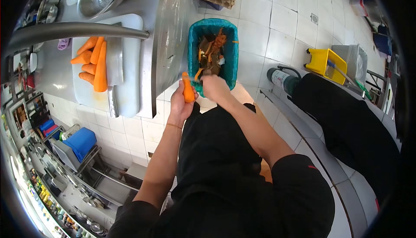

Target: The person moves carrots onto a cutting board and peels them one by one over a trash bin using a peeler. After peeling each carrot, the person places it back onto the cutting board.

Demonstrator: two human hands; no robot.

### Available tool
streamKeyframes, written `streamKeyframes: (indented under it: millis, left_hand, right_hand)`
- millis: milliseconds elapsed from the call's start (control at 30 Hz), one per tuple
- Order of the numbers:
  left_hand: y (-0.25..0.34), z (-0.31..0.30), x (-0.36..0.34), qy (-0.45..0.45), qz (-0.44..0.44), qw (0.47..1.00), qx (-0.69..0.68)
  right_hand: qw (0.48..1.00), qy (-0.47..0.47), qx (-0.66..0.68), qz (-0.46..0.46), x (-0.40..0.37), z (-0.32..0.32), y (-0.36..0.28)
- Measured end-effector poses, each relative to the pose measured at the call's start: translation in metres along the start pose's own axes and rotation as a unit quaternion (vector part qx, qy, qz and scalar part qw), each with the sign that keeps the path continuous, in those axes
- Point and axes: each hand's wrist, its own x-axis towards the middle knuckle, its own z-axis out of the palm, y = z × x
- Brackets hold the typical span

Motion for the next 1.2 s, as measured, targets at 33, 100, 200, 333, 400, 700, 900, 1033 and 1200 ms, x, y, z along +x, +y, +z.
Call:
streamKeyframes:
  millis: [33,100,200,333,400,700,900,1033,1200]
  left_hand:
    - [0.000,0.007,-0.004,0.023,0.021,0.999,-0.013]
    - [0.001,0.020,-0.008,0.039,0.049,0.998,-0.028]
    - [-0.001,0.027,-0.013,0.044,0.055,0.996,-0.050]
    - [0.003,0.038,-0.046,-0.005,0.011,1.000,-0.003]
    - [0.014,0.036,-0.065,-0.028,-0.007,0.999,0.020]
    - [0.169,-0.015,-0.122,0.129,0.411,0.858,0.279]
    - [0.307,-0.081,-0.078,0.349,0.446,0.665,0.487]
    - [0.340,-0.078,-0.078,0.340,0.250,0.641,0.641]
    - [0.350,-0.015,-0.080,0.409,0.286,0.458,0.736]
  right_hand:
    - [0.999,-0.022,-0.012,-0.024,-0.015,-0.007,-0.010]
    - [0.998,-0.037,-0.034,-0.030,-0.041,-0.018,-0.027]
    - [0.997,-0.028,-0.058,-0.035,-0.051,-0.036,-0.041]
    - [0.994,0.059,-0.081,-0.035,-0.012,-0.031,-0.022]
    - [0.995,-0.002,-0.094,0.017,0.012,-0.046,-0.031]
    - [0.961,-0.183,0.140,0.154,0.058,-0.048,-0.012]
    - [0.965,-0.095,0.156,0.186,0.055,-0.045,-0.021]
    - [0.967,-0.047,0.156,0.197,0.052,-0.036,-0.029]
    - [0.973,0.011,0.135,0.189,0.039,-0.021,-0.036]
